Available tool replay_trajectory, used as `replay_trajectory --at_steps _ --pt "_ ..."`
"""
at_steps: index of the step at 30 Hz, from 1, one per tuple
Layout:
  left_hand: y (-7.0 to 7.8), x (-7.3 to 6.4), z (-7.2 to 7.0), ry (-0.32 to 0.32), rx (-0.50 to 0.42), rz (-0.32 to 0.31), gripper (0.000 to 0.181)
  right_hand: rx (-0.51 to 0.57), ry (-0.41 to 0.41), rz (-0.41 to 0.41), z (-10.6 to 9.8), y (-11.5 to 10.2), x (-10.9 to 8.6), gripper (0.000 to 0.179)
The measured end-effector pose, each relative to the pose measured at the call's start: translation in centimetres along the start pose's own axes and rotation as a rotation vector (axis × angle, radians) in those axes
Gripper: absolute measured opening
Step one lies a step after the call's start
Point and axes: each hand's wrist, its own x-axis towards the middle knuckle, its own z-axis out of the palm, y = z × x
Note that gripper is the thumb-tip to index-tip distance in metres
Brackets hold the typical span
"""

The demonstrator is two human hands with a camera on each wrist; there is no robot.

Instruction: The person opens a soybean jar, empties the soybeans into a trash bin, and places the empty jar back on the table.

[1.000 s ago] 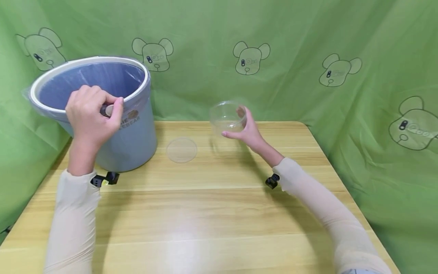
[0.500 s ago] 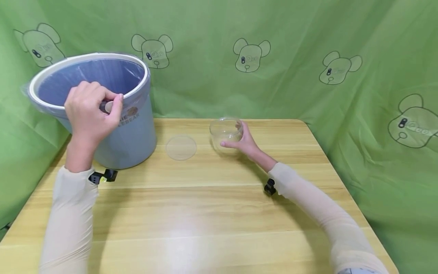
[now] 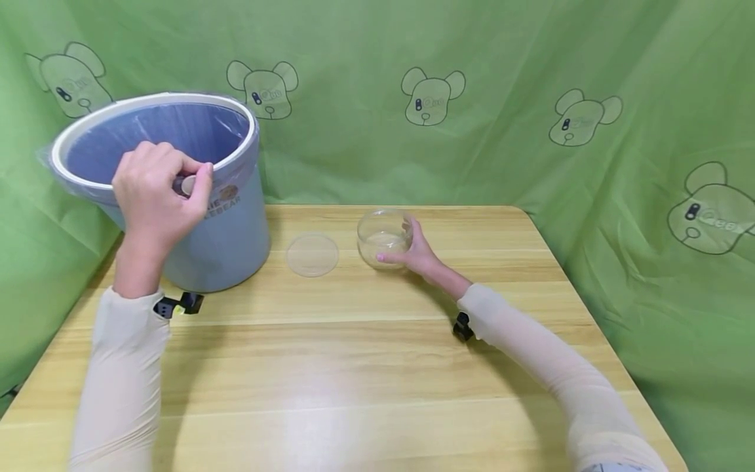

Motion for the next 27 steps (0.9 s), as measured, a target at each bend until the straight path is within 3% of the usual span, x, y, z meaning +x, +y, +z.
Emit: replay_trajectory --at_steps 19,27 --pt "-0.2 -0.1 -0.1 0.019 -0.005 -0.019 0.044 -0.012 -0.032 0.031 1.3 0.3 -0.2 0.130" --pt "-0.2 -0.1 -0.5 -0.012 0.008 -0.009 0.045 -0.007 -0.042 0.037 1.4 0.4 -0.2 0.130"
